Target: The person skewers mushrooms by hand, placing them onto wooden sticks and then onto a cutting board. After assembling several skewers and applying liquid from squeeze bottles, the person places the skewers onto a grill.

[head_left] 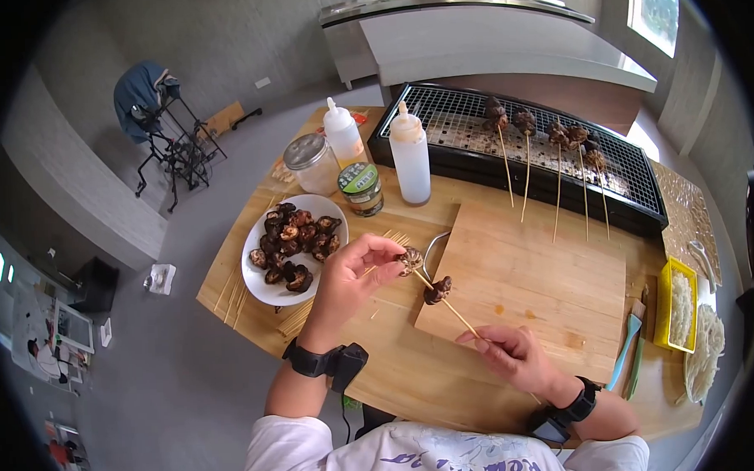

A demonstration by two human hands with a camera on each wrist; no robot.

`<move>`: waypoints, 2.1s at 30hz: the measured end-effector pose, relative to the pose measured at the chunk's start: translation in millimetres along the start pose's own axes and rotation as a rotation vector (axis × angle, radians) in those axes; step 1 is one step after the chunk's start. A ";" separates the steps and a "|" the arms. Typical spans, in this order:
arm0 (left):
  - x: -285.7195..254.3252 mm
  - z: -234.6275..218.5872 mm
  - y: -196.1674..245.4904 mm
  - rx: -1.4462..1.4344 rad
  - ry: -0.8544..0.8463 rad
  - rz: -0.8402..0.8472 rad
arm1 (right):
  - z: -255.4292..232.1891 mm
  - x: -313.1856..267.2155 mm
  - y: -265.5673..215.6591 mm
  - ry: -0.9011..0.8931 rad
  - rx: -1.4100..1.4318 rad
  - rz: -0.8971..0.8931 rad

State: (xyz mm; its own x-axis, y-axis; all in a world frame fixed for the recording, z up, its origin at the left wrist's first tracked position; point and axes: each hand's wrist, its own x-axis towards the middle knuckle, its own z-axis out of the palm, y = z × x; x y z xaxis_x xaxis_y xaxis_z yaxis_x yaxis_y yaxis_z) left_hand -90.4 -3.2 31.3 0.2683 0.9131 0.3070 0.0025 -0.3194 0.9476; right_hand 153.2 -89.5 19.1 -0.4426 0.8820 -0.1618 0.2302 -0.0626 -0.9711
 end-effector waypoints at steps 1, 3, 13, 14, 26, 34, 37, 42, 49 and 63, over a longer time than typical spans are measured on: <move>0.6 -2.2 -0.7 0.001 0.001 0.000 | 0.2 -0.1 1.1 -0.004 0.029 -0.008; 2.0 -5.4 -1.1 -0.064 -0.030 0.003 | -0.1 -0.2 3.1 -0.009 0.058 -0.016; 5.1 -8.9 -11.6 -0.307 -0.131 -0.148 | 0.2 -0.9 9.2 -0.042 0.095 -0.058; 4.6 -8.4 -9.9 -0.265 -0.154 -0.189 | 0.0 -1.0 8.4 -0.042 0.085 -0.058; 3.7 -11.8 -12.1 -0.373 -0.175 -0.227 | 1.1 -0.9 -1.1 -0.015 -0.097 -0.065; 2.6 -6.7 -13.3 -0.299 -0.127 -0.234 | 2.9 -1.9 -5.0 -0.002 -0.069 -0.041; 2.3 -3.7 -13.2 -0.268 -0.106 -0.222 | 2.2 -1.4 0.2 -0.007 -0.015 -0.017; 3.6 0.7 -2.2 -0.309 -0.135 -0.234 | -0.5 -0.4 0.4 -0.020 0.145 0.010; 3.5 -7.3 -3.0 -0.209 -0.211 -0.236 | -1.7 -0.2 8.6 -0.038 0.153 -0.019; 9.6 -16.0 -10.1 -0.416 -0.220 -0.144 | -4.0 1.1 15.7 -0.034 0.123 -0.076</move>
State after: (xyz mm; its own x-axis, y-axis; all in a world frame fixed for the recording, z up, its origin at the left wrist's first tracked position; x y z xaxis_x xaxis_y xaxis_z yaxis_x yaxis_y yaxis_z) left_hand -103.3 12.8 26.1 0.4903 0.8513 0.1868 -0.3184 -0.0245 0.9476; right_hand 159.8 -87.6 4.4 -0.4843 0.8702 -0.0905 0.0874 -0.0548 -0.9947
